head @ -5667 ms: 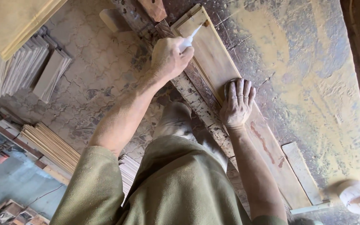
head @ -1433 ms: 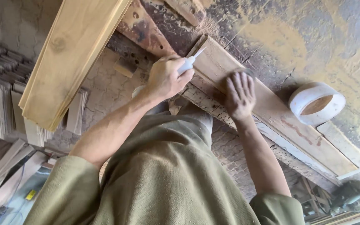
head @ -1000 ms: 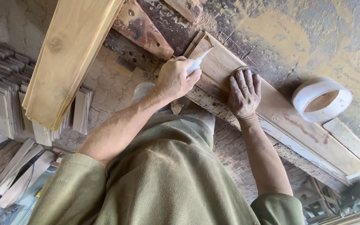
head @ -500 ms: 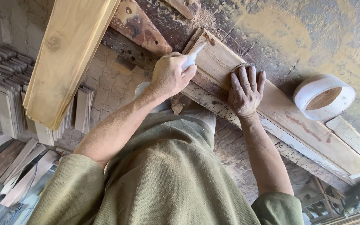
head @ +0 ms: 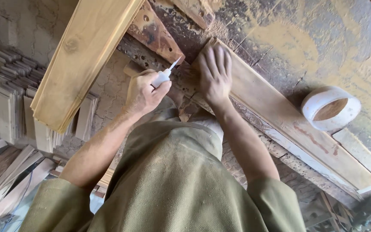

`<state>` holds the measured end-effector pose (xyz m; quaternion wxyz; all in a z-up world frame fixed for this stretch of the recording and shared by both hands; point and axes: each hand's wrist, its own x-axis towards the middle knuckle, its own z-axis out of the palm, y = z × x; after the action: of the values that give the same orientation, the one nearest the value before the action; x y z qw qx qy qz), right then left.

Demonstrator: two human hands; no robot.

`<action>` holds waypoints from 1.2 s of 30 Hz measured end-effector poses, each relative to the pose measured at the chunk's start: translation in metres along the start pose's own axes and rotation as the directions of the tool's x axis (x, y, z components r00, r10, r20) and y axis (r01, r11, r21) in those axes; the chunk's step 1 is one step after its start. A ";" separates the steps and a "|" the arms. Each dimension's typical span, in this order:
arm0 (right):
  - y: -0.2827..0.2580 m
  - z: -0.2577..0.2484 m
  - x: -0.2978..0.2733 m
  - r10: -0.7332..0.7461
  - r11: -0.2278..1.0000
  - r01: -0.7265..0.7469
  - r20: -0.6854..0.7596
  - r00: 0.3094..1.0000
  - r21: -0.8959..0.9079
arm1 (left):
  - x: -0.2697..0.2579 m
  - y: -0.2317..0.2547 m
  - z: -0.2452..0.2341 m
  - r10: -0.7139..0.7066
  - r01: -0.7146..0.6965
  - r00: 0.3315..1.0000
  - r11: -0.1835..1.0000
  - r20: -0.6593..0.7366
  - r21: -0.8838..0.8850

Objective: Sanding a piece of wood with an orbital sander and applying wood glue to fill cracks.

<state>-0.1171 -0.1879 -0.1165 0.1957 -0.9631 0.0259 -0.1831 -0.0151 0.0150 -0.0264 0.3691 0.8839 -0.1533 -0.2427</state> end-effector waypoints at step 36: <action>0.023 0.020 -0.011 0.009 0.992 -0.008 0.012 1.000 -0.126 | 0.014 0.035 0.011 0.075 -0.072 0.997 0.986 0.013 -0.150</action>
<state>-0.1195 -0.2001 -0.1462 0.1354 -0.9745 0.0404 -0.1742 -0.0124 -0.0213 -0.0121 0.4414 0.8453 -0.1705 -0.2480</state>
